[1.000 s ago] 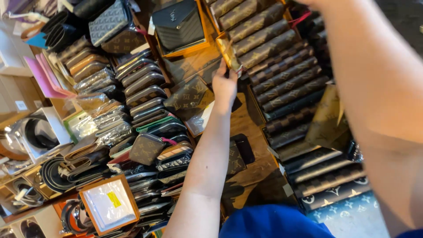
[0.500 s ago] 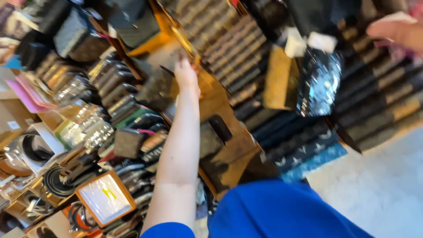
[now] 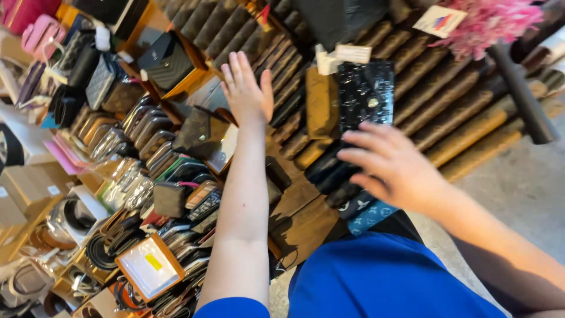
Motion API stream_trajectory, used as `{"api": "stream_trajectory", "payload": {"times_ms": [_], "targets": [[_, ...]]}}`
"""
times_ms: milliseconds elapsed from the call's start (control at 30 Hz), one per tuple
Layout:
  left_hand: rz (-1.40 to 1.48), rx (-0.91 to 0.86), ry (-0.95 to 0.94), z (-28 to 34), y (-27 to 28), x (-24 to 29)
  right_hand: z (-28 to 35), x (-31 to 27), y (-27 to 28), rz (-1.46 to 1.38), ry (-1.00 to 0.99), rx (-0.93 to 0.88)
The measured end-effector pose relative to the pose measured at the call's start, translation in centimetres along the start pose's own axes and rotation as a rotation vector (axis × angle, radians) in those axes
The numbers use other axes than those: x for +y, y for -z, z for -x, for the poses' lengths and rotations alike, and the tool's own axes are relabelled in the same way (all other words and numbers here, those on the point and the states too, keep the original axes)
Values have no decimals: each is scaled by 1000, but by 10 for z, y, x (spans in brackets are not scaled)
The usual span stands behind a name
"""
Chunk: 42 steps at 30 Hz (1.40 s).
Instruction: Organizing and dusting wallets and belts on a display table in a retail storage area.
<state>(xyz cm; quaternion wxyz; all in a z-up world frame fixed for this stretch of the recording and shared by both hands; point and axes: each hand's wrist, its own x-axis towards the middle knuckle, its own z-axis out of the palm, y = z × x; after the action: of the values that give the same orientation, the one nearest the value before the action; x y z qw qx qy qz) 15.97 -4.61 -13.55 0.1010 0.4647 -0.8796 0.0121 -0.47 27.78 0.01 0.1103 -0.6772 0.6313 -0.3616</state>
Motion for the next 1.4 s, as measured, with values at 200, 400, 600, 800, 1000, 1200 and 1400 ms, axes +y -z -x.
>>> {"api": "stream_trajectory", "payload": {"times_ms": [200, 400, 600, 800, 1000, 1200, 1400], "targets": [[-106, -165, -1, -14, 10, -4, 22, 2, -29, 66, 7, 14], [143, -149, 143, 53, 24, 1, 62, -11, -69, 376, 30, 56], [850, -286, 342, 179, 77, 55, 89, -11, -89, 501, -41, -13], [908, -652, 295, 219, 54, 27, 93, -18, -99, 552, -41, -18], [982, -690, 229, 249, 115, 0, 133, -41, -106, 552, -140, 42], [1034, -683, 125, 275, 97, -34, 149, -54, -133, 547, -310, 95], [1017, -671, 45, 299, 101, -11, 142, -74, -129, 553, -296, 121]]}}
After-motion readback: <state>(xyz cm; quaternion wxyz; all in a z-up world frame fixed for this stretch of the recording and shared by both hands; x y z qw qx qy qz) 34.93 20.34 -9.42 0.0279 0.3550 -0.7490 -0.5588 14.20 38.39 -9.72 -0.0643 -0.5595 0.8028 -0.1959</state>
